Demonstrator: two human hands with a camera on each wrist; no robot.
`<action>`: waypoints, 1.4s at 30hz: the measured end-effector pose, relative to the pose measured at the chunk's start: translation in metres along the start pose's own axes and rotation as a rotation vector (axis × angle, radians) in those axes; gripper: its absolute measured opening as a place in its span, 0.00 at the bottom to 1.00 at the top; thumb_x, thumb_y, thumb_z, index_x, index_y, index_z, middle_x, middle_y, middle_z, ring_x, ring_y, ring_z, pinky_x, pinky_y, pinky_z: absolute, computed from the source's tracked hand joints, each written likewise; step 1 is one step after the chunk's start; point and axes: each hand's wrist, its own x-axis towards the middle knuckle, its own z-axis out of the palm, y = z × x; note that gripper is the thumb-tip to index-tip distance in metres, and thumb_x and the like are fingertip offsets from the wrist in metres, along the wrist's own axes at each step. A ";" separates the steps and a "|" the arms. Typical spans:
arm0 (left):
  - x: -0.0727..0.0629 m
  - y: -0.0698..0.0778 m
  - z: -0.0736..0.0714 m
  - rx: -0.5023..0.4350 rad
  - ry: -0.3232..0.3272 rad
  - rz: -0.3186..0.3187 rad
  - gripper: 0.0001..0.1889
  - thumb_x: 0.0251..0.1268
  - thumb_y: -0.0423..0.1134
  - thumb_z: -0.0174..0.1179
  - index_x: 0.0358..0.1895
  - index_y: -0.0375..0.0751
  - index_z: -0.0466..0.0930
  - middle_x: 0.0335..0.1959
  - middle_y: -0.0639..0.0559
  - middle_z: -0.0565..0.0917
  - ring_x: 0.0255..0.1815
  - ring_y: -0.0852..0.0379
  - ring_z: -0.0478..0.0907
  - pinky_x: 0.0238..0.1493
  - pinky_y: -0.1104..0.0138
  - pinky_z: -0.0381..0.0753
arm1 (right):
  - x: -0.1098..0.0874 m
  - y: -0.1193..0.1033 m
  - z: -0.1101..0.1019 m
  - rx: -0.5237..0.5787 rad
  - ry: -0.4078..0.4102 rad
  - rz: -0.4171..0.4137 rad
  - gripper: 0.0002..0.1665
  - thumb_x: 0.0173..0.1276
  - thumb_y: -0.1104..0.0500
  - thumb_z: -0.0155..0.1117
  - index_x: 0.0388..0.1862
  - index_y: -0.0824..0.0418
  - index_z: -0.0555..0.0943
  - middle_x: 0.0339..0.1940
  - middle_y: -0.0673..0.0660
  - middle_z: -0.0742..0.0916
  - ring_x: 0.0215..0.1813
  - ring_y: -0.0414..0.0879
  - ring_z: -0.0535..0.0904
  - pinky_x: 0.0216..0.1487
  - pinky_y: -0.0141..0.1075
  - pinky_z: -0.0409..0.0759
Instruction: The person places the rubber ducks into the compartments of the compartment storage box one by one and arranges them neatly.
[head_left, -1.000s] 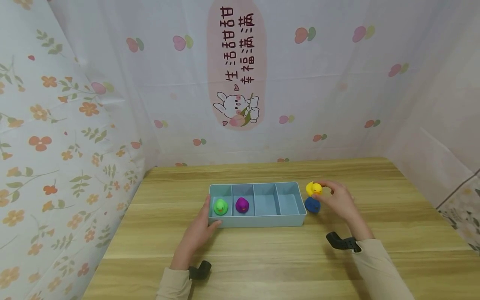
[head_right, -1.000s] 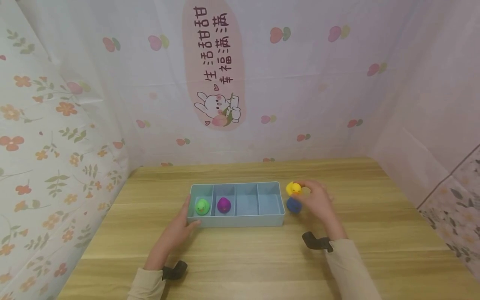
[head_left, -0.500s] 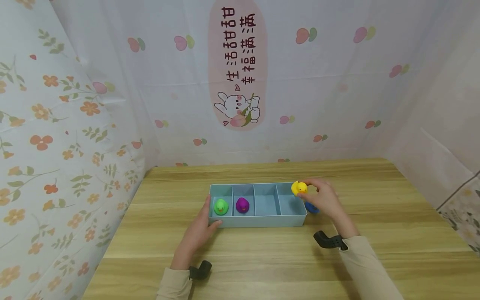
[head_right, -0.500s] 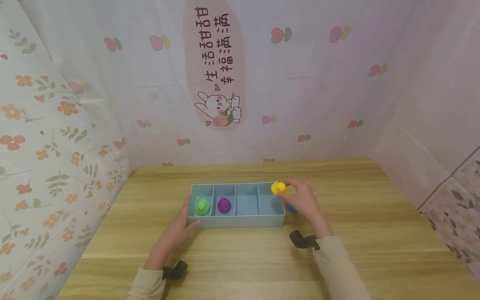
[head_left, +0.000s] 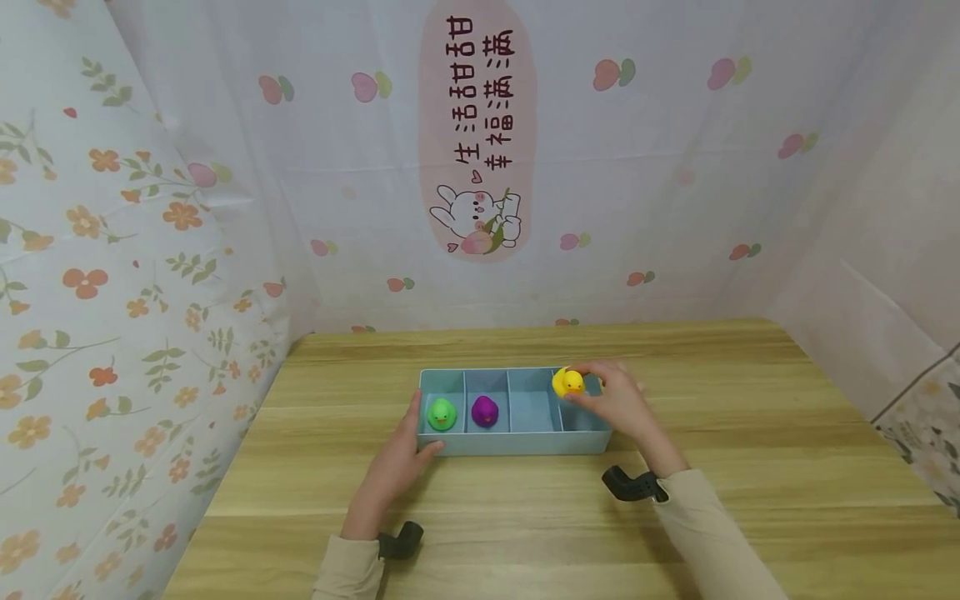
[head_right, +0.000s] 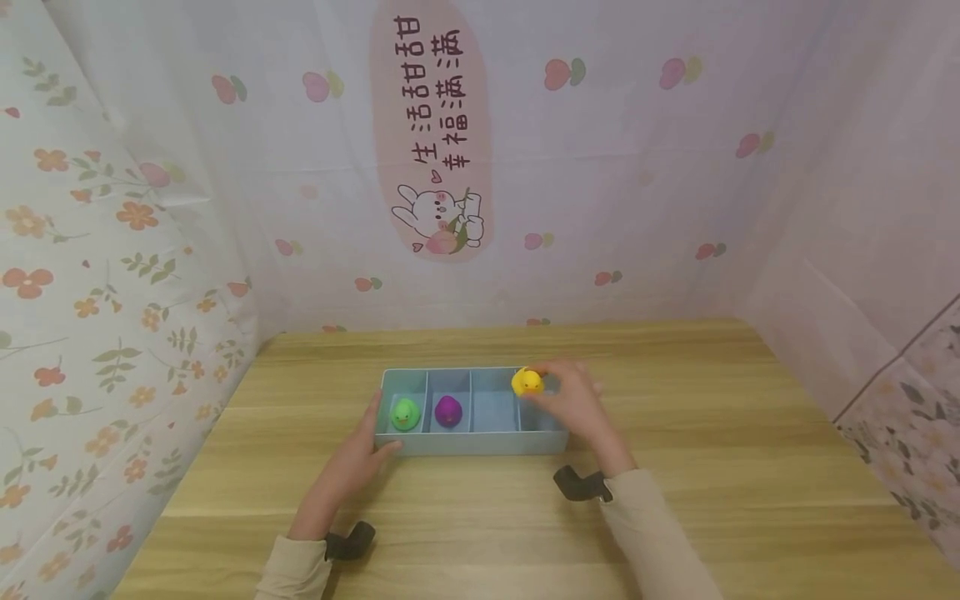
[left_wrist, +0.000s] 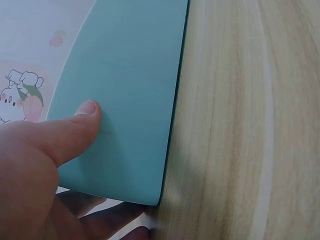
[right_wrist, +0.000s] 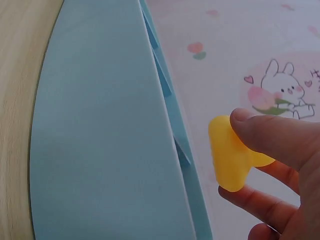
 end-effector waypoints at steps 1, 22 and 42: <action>0.000 0.000 0.000 -0.001 -0.002 -0.003 0.46 0.66 0.42 0.60 0.76 0.35 0.38 0.74 0.32 0.54 0.73 0.37 0.56 0.71 0.47 0.58 | 0.000 -0.002 0.001 0.002 -0.002 -0.003 0.24 0.55 0.55 0.75 0.51 0.60 0.82 0.52 0.62 0.84 0.56 0.60 0.69 0.47 0.57 0.56; -0.001 0.002 -0.002 -0.018 -0.013 -0.004 0.45 0.67 0.42 0.59 0.76 0.35 0.38 0.74 0.32 0.54 0.73 0.37 0.56 0.71 0.46 0.58 | 0.011 -0.027 0.037 -0.168 -0.082 -0.092 0.20 0.51 0.53 0.77 0.44 0.53 0.84 0.49 0.54 0.86 0.49 0.52 0.69 0.42 0.51 0.55; -0.001 0.002 -0.001 -0.010 0.001 0.002 0.45 0.66 0.42 0.60 0.76 0.34 0.39 0.74 0.32 0.55 0.72 0.37 0.57 0.70 0.47 0.59 | 0.016 -0.038 0.058 -0.430 -0.161 -0.056 0.19 0.46 0.55 0.80 0.38 0.53 0.85 0.33 0.49 0.88 0.37 0.48 0.65 0.36 0.45 0.53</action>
